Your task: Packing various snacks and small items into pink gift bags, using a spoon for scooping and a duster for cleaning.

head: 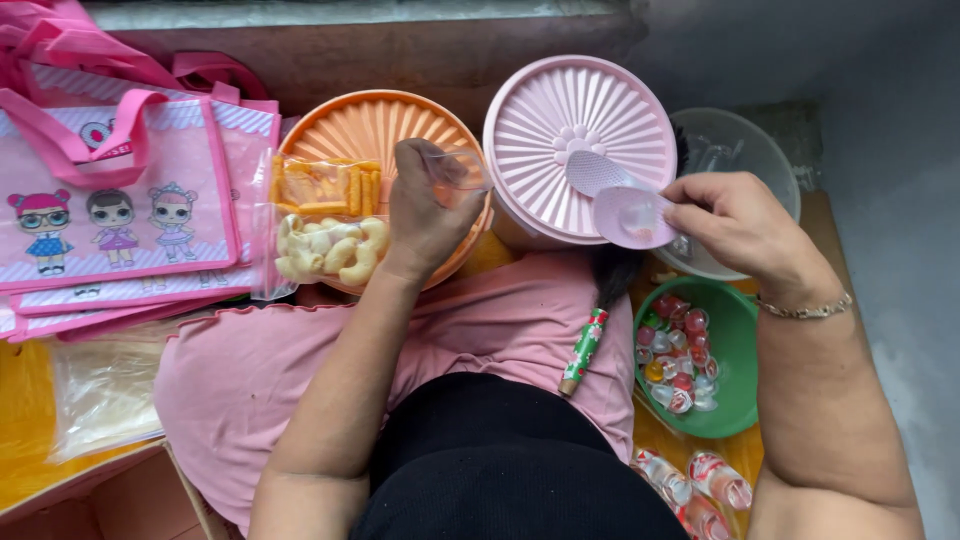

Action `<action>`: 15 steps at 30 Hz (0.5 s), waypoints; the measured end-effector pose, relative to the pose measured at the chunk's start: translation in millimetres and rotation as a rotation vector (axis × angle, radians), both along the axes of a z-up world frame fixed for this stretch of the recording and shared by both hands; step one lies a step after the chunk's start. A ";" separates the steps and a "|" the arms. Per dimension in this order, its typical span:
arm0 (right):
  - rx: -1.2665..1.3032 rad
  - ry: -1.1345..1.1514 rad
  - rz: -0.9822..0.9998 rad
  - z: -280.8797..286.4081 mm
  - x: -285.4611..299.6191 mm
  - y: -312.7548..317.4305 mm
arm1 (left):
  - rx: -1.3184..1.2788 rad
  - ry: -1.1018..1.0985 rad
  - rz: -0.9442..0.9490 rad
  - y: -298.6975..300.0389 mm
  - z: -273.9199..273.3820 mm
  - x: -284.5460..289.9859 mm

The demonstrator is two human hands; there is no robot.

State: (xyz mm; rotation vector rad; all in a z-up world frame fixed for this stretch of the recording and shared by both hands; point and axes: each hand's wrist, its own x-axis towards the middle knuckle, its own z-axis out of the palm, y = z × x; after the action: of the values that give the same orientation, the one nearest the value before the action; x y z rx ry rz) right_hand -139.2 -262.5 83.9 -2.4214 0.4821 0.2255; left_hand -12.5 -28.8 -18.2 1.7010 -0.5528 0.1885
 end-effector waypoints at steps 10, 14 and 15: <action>-0.076 -0.163 0.154 22.1 97.4 75.3 | 0.059 0.136 0.021 2.8 -5.0 11.1; -0.514 -0.283 0.173 15.7 110.5 97.0 | 0.107 0.170 0.032 5.2 0.5 14.3; -0.598 -0.362 0.196 10.9 112.3 100.0 | 0.121 0.181 0.037 5.4 0.7 15.3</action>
State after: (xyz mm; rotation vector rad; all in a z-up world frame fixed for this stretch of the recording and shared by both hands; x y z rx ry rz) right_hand -26.9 -162.5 94.8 -3.0037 0.1546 -0.3206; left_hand 2.8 -23.3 -17.5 1.8251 -0.4046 0.0272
